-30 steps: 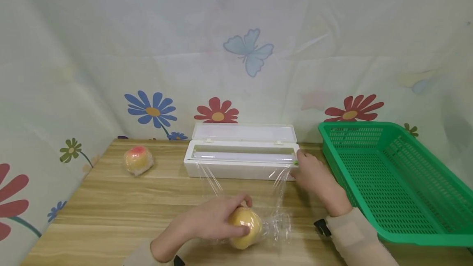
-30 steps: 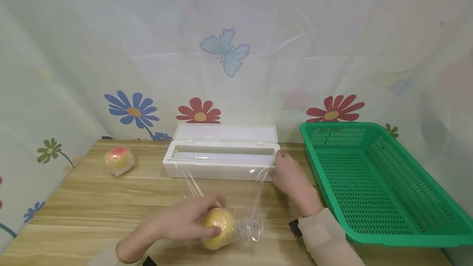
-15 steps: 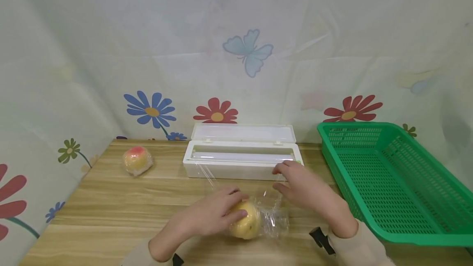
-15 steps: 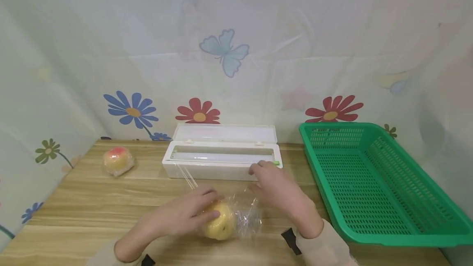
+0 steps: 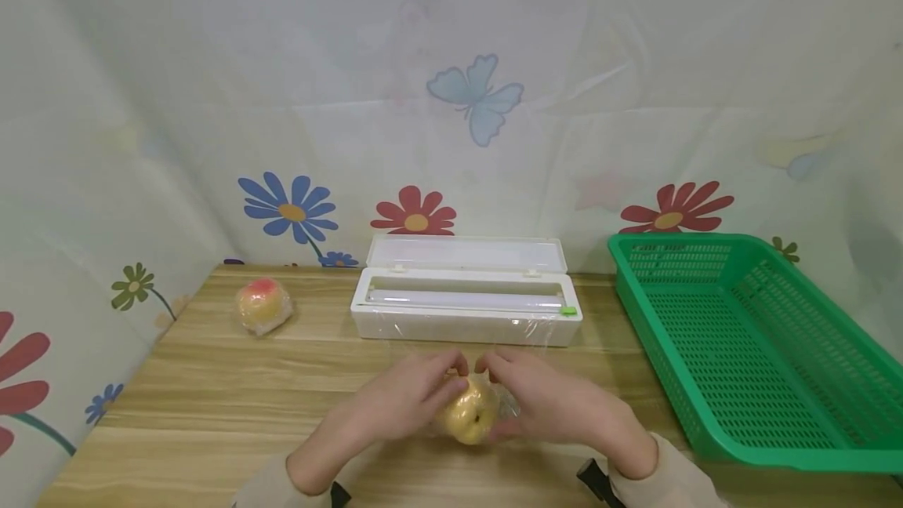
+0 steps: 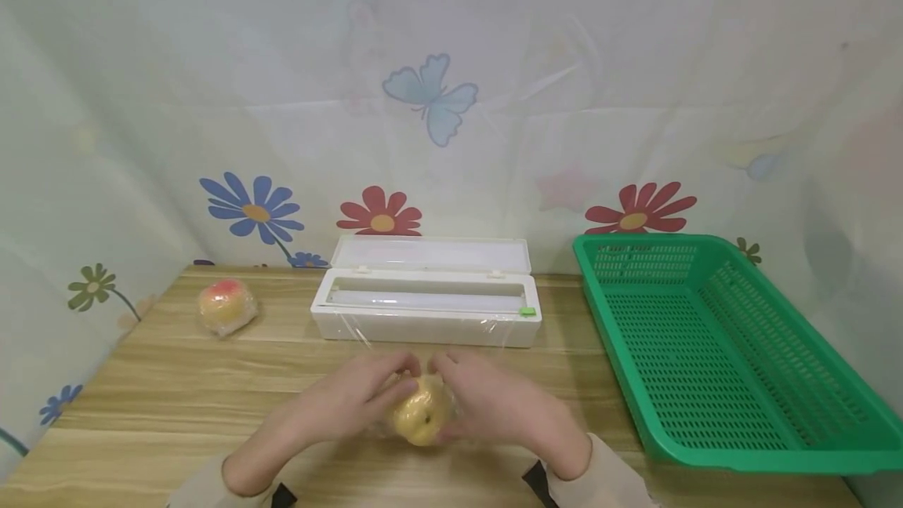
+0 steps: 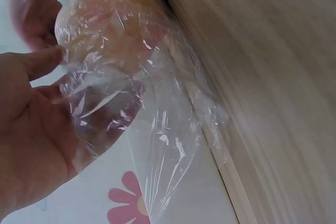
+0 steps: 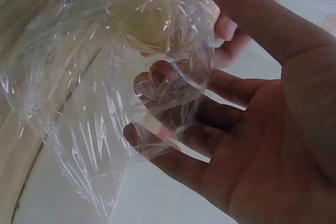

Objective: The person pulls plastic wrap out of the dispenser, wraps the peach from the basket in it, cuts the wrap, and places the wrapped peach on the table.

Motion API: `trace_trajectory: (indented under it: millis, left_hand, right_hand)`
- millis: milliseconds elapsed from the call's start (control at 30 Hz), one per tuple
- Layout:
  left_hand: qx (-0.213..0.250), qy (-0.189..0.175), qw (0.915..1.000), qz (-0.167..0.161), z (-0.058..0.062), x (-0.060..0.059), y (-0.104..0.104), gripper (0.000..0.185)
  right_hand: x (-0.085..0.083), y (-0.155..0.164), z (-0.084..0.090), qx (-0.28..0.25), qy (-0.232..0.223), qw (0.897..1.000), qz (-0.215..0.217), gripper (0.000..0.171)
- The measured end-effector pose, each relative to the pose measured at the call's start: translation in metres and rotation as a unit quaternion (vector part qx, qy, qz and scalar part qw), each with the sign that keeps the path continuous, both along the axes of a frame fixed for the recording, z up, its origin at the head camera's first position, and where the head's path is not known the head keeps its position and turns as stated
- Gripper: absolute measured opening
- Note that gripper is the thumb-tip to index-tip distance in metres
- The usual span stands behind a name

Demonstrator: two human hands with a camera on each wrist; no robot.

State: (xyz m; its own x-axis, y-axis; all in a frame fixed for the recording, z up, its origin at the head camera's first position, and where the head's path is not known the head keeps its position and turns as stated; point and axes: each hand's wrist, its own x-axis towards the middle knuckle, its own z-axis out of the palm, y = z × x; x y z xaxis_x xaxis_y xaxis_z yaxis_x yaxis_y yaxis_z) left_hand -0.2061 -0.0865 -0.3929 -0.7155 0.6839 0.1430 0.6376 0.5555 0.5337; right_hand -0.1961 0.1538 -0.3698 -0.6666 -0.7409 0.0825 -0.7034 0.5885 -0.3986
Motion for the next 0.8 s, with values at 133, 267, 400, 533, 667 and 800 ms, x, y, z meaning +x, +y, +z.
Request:
trace_trajectory:
  millis: [133,267,400,533,667,800]
  left_hand:
    - [-0.002,0.012,0.9999,0.011,0.000,0.000,-0.002,0.031]
    - [-0.018,0.000,0.9995,0.025,0.000,0.001,-0.004,0.053]
    - [-0.053,0.000,0.9983,0.023,0.000,0.001,-0.005,0.077]
    - [-0.080,0.010,0.9967,0.015,0.000,0.000,-0.008,0.092]
    - [-0.081,0.019,0.9965,0.008,-0.001,-0.003,-0.010,0.094]
    - [-0.075,0.021,0.9969,0.010,-0.004,-0.007,-0.011,0.091]
  right_hand:
    - [-0.004,-0.001,-0.003,-0.001,0.003,1.000,0.009,0.044]
    - [-0.008,0.000,-0.004,-0.004,-0.007,1.000,0.006,0.039]
    - [-0.013,0.004,-0.004,-0.010,-0.033,0.999,-0.001,0.043]
    - [-0.014,0.011,-0.004,-0.002,-0.044,0.999,-0.023,0.062]
    - [-0.011,0.018,-0.005,0.016,-0.053,0.997,-0.046,0.088]
    - [-0.008,0.021,-0.012,0.029,-0.032,0.997,-0.068,0.097]
